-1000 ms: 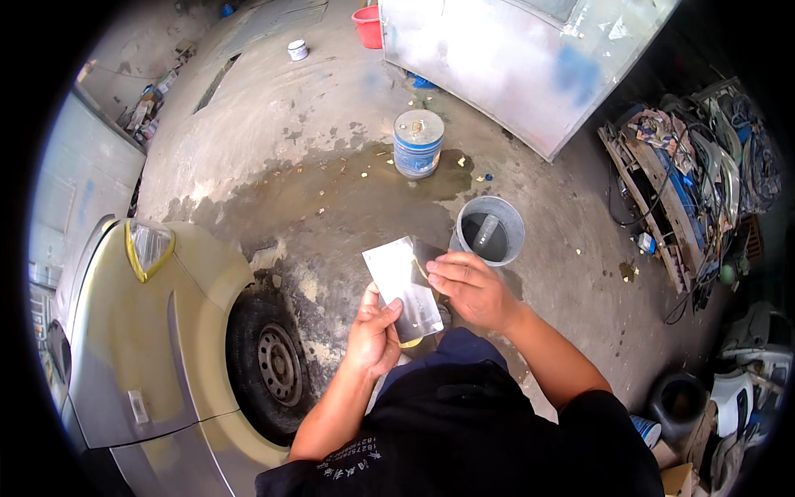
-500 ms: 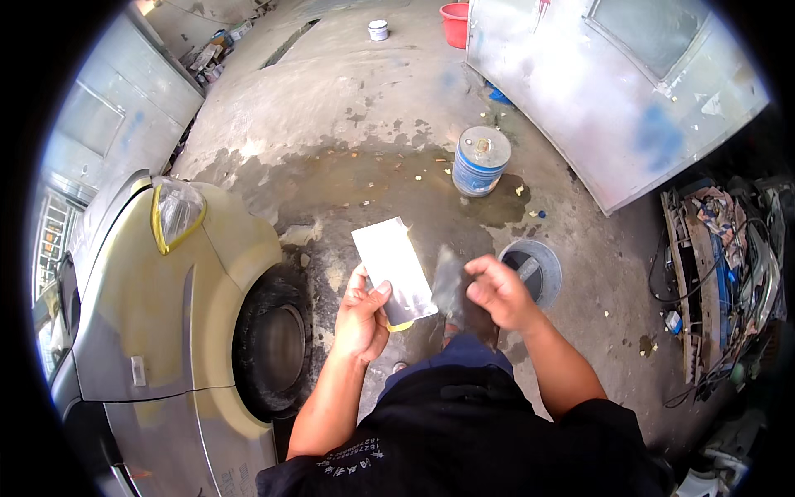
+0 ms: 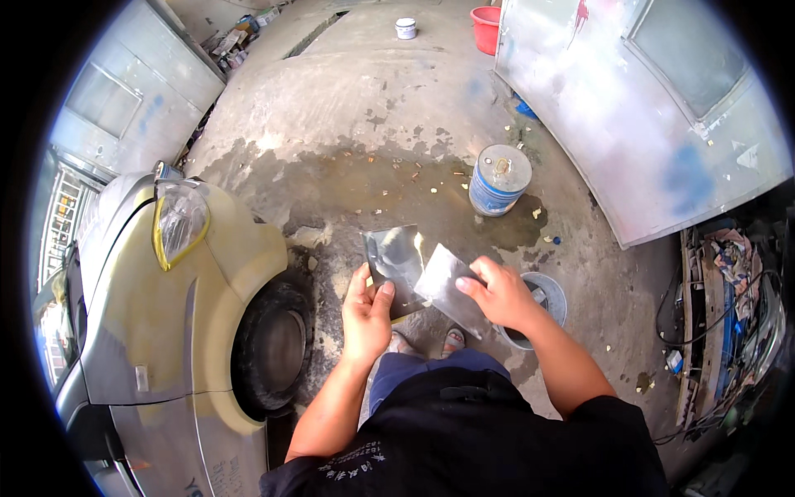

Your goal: The person sands the front fender of a beige car using a sanding block and a putty knife. They work on the area above the wheel well and near the headlight, smoothing the surface. The person then walks to a workbench and places the tools down.

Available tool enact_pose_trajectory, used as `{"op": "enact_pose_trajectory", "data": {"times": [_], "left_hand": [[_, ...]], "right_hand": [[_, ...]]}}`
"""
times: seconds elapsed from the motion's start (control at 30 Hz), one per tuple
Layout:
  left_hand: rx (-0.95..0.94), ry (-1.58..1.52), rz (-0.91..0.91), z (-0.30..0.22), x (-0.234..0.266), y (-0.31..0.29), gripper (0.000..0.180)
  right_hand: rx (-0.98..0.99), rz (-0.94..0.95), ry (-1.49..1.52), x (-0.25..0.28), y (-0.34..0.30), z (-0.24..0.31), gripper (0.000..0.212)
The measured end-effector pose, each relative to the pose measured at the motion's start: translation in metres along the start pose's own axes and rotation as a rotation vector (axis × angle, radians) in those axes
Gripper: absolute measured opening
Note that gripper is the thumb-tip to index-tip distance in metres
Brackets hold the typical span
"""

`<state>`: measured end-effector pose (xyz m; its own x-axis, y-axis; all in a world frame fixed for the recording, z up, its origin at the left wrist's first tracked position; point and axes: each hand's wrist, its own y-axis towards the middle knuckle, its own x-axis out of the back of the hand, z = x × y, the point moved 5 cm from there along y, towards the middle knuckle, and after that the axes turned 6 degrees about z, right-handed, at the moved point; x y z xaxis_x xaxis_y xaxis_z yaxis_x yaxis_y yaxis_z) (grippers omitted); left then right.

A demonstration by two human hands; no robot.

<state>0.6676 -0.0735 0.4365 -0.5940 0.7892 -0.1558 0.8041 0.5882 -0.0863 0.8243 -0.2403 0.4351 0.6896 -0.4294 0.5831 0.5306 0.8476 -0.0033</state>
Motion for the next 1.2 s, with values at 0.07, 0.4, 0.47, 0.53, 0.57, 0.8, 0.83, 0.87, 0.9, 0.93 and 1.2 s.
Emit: {"op": "enact_pose_trajectory", "data": {"times": [0.07, 0.4, 0.47, 0.53, 0.57, 0.8, 0.83, 0.87, 0.9, 0.93, 1.2], "left_hand": [[0.048, 0.095, 0.05, 0.002, 0.006, 0.014, 0.036], [0.181, -0.377, -0.081, 0.023, 0.096, 0.15, 0.035], [0.131, -0.49, -0.082, 0.027, 0.121, 0.185, 0.036], [0.13, -0.565, -0.105, 0.023, 0.137, 0.215, 0.039], [0.135, -0.566, -0.111, 0.013, 0.142, 0.23, 0.039], [0.155, -0.564, 0.051, -0.018, 0.177, 0.318, 0.038], [0.165, -0.583, 0.1, -0.021, 0.175, 0.329, 0.037], [0.171, -0.58, 0.166, -0.027, 0.172, 0.34, 0.038], [0.185, -0.563, 0.229, -0.032, 0.169, 0.351, 0.04], [0.202, -0.541, 0.287, -0.034, 0.166, 0.36, 0.041], [0.191, -0.462, 0.53, -0.036, 0.136, 0.452, 0.047]], "right_hand": [[-0.062, -0.134, -0.128, 0.017, 0.051, -0.001, 0.038], [-0.229, -0.248, 0.09, 0.008, 0.176, -0.045, 0.046], [-0.148, -0.215, 0.261, -0.02, 0.202, -0.022, 0.049], [-0.114, -0.202, 0.335, -0.044, 0.228, -0.011, 0.048], [-0.122, -0.224, 0.324, -0.05, 0.241, -0.008, 0.046], [-0.134, -0.115, 0.188, -0.057, 0.331, -0.013, 0.018], [-0.117, -0.076, 0.206, -0.059, 0.344, -0.013, 0.019], [-0.13, -0.095, 0.287, -0.061, 0.358, -0.016, 0.027], [-0.143, -0.093, 0.292, -0.06, 0.371, -0.018, 0.029], [-0.156, -0.087, 0.303, -0.057, 0.386, -0.016, 0.031], [-0.093, 0.138, 0.607, -0.051, 0.467, -0.066, 0.041]]}}
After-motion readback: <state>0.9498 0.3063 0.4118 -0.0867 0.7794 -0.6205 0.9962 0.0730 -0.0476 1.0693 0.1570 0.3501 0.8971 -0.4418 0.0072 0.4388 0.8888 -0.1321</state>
